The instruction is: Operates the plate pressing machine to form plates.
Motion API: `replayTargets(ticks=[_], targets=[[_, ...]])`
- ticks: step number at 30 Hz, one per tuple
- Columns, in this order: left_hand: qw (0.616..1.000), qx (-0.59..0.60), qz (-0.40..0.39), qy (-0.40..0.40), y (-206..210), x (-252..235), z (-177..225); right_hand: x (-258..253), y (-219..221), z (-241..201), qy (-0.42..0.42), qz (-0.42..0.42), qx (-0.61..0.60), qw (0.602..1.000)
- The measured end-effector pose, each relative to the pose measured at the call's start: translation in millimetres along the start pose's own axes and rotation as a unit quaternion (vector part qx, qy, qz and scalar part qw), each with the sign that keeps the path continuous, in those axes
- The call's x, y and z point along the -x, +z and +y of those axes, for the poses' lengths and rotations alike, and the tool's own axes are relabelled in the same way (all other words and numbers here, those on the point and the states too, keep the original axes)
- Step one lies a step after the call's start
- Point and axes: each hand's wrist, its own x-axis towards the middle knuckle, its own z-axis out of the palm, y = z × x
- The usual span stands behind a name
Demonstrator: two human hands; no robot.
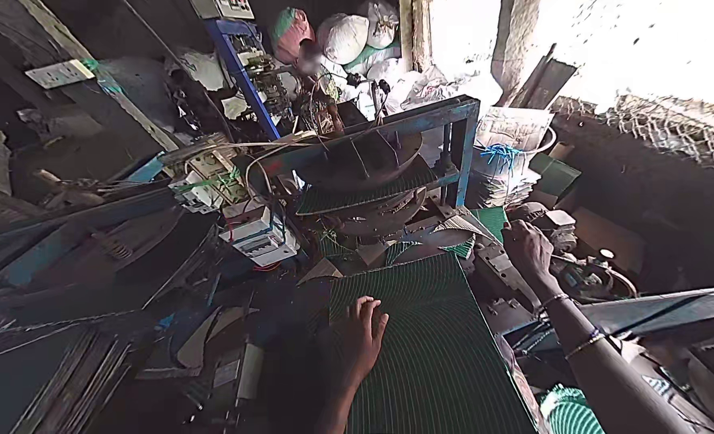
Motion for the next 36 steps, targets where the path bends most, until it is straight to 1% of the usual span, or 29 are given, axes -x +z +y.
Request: replayTargets(ticks=[11,19,22,24,27,29,32,34,36], targets=[[1.0,-0.015,0.012,-0.006,2.9,1.4,-0.9,-0.1,-1.6,-5.7,0.019,0.0,0.01,1.0],[1.0,0.009,-0.011,-0.025,1.6,-2.6,-3.2,1.1,-1.9,-6.8,0.022,0.003,0.01,1.0],[0.999,0.025,-0.019,-0.026,-0.8,-3.9,-3.4,14.1,-15.7,-2.0,0.021,0.029,-0.024,0.999],[0.994,0.096,-0.022,-0.045,-5.3,-8.5,-5.4,44.7,-36.3,11.3,0.025,0.063,-0.092,0.993],[0.963,0.249,-0.006,-0.099,-22.8,-37.5,-8.6,101.7,-55.8,38.1,0.023,0.076,-0.178,0.981],[0.941,0.302,0.049,-0.147,-43.7,-69.7,-8.2,123.1,-56.4,49.4,0.015,0.092,-0.179,0.979],[0.908,0.322,0.122,-0.237,-101.3,-135.0,5.1,126.3,-52.3,52.6,0.007,0.112,-0.179,0.977],[0.885,0.341,0.163,-0.271,-127.6,-174.8,6.7,124.1,-49.3,53.6,0.001,0.125,-0.184,0.975],[0.874,0.359,0.144,-0.293,-141.5,-197.9,5.4,124.0,-47.1,55.3,0.003,0.13,-0.185,0.974]])
